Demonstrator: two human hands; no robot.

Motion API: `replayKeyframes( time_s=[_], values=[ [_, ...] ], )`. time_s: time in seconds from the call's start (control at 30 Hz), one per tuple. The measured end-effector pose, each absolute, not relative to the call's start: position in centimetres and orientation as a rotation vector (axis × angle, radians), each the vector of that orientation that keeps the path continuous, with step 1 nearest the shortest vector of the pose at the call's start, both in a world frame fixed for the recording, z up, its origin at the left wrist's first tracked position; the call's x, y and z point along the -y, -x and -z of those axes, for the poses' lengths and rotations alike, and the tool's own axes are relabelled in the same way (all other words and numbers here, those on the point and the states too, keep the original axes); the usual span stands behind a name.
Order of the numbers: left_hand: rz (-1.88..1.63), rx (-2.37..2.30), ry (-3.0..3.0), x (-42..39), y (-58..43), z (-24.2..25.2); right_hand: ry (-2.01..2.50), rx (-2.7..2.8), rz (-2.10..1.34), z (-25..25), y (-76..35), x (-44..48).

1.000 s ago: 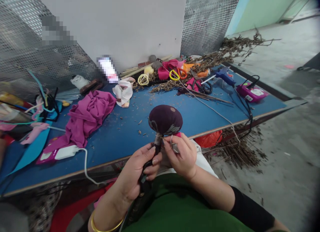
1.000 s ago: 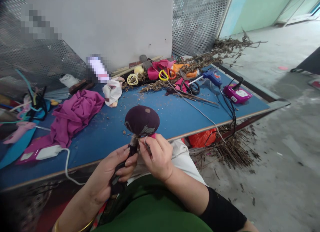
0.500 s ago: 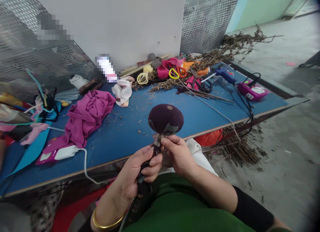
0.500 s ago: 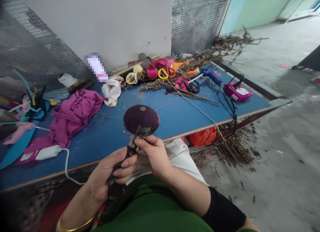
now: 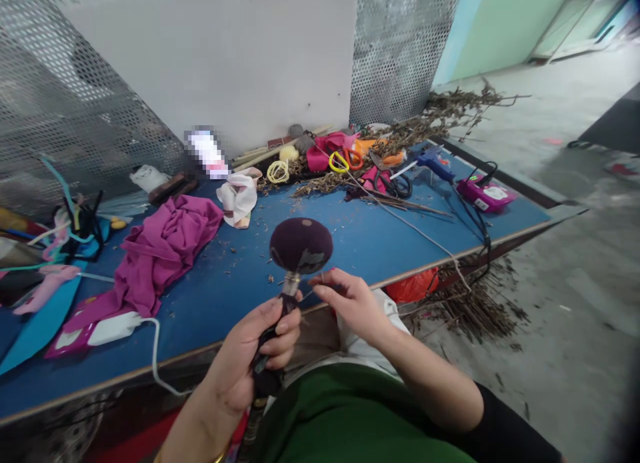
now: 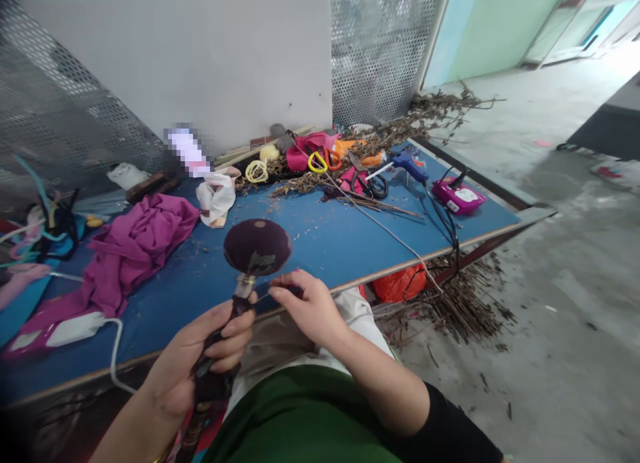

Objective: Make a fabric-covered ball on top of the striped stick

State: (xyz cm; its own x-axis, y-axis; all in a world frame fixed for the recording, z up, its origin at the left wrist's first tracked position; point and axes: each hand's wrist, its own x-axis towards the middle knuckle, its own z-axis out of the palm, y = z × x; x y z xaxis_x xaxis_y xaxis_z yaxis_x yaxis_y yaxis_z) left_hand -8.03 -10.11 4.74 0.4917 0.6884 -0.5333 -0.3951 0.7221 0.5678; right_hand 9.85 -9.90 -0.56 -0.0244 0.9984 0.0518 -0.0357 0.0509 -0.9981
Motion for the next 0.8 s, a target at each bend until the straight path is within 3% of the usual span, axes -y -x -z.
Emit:
replayKeyframes(
  time_s=[0.1,0.27,0.33,0.4,0.8],
  values=[
    [-0.757,-0.884,-0.403,9.1,9.3,-5.5,1.322,1.546,-0.841,0.1,-13.2,8.9],
    [-0.844,-0.929,-0.329,7.7,10.9,-6.6,1.536,1.531,-0.635,-0.8,-19.7,5.4],
    [-0.866,-0.93,-0.304,7.6,11.2,-6.7,1.838,1.551,-0.245,-1.1,-21.7,3.4],
    [-0.879,-0.921,-0.292,7.5,11.3,-6.7,1.885,1.597,-0.087,-1.7,-22.6,1.4],
    [-0.88,-0.884,-0.299,7.5,11.3,-4.9,2.158,1.863,0.009,-4.7,-19.6,-15.3]
  ],
)
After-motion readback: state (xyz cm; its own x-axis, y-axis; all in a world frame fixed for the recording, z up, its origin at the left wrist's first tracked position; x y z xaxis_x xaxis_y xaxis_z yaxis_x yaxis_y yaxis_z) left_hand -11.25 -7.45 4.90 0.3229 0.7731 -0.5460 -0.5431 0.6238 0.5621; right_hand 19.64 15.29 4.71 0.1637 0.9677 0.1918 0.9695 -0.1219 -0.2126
